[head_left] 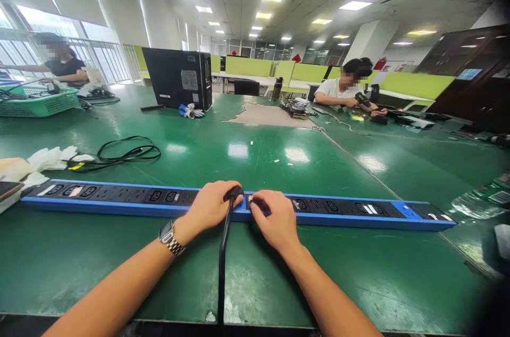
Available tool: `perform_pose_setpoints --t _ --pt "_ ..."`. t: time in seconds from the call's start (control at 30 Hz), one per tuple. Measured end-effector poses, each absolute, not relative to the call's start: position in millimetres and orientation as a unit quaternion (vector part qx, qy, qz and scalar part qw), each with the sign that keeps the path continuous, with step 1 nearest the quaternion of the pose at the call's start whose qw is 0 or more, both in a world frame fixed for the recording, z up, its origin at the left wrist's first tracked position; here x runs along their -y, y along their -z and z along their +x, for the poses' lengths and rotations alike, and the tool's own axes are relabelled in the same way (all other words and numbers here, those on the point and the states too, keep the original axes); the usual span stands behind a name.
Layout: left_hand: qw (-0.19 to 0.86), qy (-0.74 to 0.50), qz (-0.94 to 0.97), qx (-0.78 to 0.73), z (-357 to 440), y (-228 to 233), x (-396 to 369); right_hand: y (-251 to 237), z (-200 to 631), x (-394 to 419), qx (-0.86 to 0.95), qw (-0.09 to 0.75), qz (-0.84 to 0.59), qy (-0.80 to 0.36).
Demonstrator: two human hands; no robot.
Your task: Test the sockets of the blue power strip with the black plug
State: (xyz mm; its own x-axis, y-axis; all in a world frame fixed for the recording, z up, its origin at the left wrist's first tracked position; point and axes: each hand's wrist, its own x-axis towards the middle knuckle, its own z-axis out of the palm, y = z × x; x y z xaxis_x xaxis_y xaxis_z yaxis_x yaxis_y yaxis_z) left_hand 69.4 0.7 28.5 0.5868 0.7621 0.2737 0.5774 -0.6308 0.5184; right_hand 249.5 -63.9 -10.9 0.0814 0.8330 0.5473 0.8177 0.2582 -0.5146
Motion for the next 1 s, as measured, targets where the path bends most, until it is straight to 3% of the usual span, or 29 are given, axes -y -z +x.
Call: perform_pose_setpoints --t 0.37,0.73,1.0 --pt "0.139 -0.128 0.888 -0.419 67.3 -42.7 -8.3 7.8 250.1 64.4 0.673 0.421 -0.607 -0.028" --pt "0.061 -0.228 0.899 -0.368 69.2 -14.7 11.6 6.4 248.0 64.9 0.671 0.413 -0.615 -0.033" --pt "0.072 -0.271 0.890 -0.360 67.9 -1.6 11.3 7.1 247.8 66.8 0.686 0.412 -0.599 -0.024"
